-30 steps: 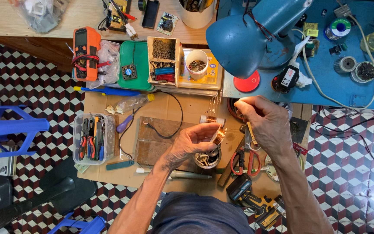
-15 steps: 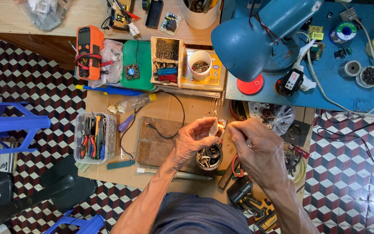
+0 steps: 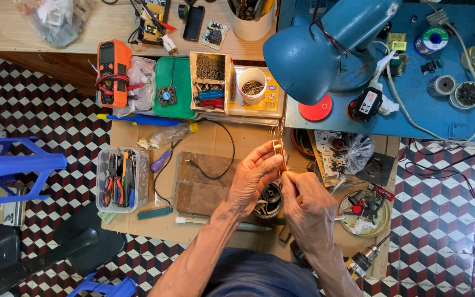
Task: The person holds a small white plastic housing and repeatedly inserts and removes a copper wire coil, adjusting its position within the housing. The person manipulates the coil and housing by hand, turning the assembly to inspect different sides.
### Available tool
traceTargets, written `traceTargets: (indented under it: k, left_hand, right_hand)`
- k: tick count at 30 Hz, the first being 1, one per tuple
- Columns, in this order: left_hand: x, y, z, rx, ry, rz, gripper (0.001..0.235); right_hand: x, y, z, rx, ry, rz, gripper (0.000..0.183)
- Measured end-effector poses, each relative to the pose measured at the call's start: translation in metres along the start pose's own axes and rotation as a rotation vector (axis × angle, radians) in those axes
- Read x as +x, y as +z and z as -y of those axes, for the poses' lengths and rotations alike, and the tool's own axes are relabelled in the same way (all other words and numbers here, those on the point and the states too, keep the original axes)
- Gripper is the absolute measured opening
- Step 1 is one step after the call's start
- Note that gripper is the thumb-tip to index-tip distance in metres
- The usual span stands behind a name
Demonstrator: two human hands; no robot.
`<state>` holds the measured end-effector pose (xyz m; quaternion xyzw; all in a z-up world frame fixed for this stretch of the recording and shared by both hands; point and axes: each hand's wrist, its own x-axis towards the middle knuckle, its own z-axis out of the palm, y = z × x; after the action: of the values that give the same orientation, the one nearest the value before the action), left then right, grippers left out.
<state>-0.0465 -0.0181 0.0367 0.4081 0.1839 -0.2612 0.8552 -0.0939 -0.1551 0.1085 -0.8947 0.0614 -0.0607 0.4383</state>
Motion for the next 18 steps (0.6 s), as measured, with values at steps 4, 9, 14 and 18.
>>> traceTargets:
  k: [4,9,14,18]
  left_hand:
    - [-0.004,0.007,-0.005,-0.117,-0.013,0.032,0.051]
    - [-0.010,0.014,-0.011,-0.151,-0.026,0.037,0.055]
    - [-0.007,0.015,-0.013,-0.155,-0.003,0.048,0.063]
    - [-0.004,0.011,-0.013,-0.146,0.026,0.071,0.065]
  right_hand:
    - [-0.001,0.001,-0.002,-0.001,-0.009,-0.017,0.008]
    - [0.000,-0.002,0.002,-0.002,-0.018,-0.010,0.011]
    - [0.005,-0.005,0.003,0.017,0.015,0.022,0.012]
    - [0.007,-0.005,0.005,0.012,0.017,0.029,0.012]
